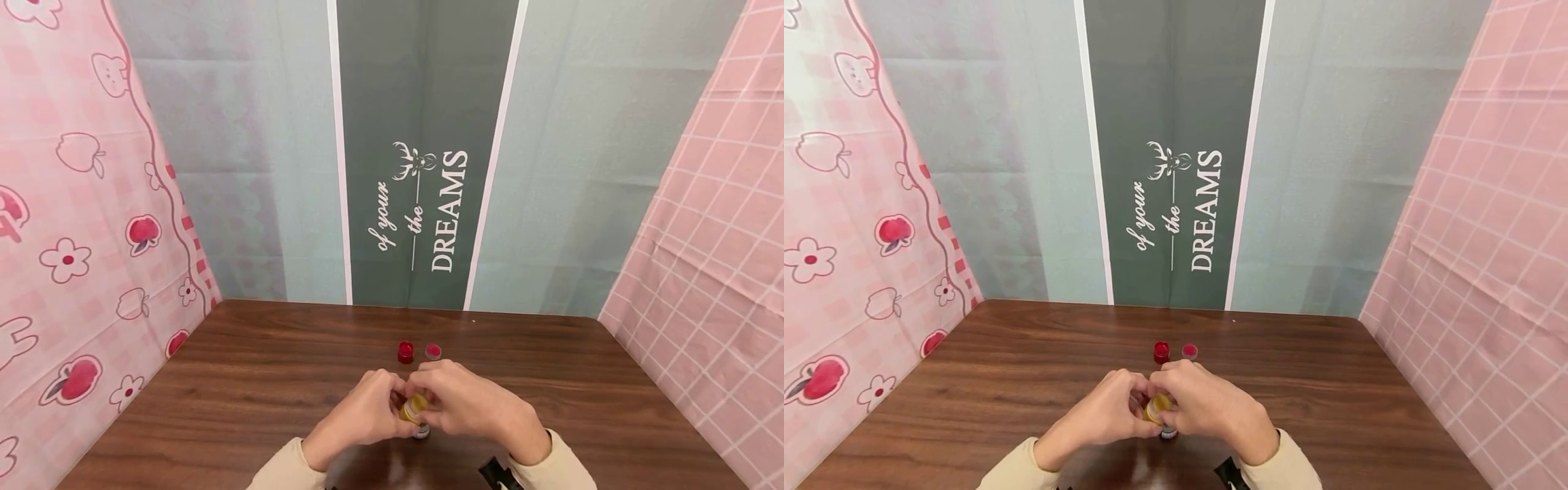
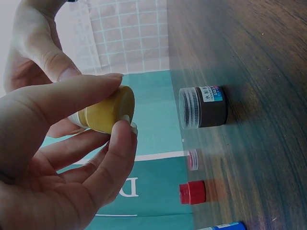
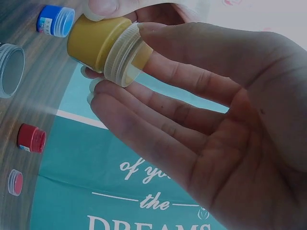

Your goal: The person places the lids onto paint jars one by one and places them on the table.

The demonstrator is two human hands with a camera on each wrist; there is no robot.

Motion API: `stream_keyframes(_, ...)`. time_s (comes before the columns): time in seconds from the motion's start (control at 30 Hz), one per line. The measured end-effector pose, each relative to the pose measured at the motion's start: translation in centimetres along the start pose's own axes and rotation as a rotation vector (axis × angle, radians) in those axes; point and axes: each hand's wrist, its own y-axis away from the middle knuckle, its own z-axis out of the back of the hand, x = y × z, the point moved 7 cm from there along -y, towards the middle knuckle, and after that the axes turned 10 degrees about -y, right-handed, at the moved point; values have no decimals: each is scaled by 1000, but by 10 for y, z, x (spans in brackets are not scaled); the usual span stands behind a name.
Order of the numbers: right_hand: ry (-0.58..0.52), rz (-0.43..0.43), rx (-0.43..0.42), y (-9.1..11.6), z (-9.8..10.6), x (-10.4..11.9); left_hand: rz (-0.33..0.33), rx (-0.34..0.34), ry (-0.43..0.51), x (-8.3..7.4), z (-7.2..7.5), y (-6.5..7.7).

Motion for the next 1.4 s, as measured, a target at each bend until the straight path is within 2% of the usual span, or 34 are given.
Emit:
stream_keyframes(0.2, -11, -22, 0, 5, 1, -3, -15, 7, 5, 0, -3, -3)
stream_keyframes(0.47, 20, 46, -47, 11, 5, 0, -15, 9, -2, -3, -6, -6)
stream_keyframes(0.73, 30, 60, -23, 10, 4, 1, -17, 23, -15, -4, -6, -6)
stream_keyframes(1.1, 54, 22, -12, 10, 5, 0, -25, 22, -11, -4, -5, -7)
stream_keyframes(1.4, 21, 69, 12, 2, 1, 4, -35, 5, 4, 0, 0, -1)
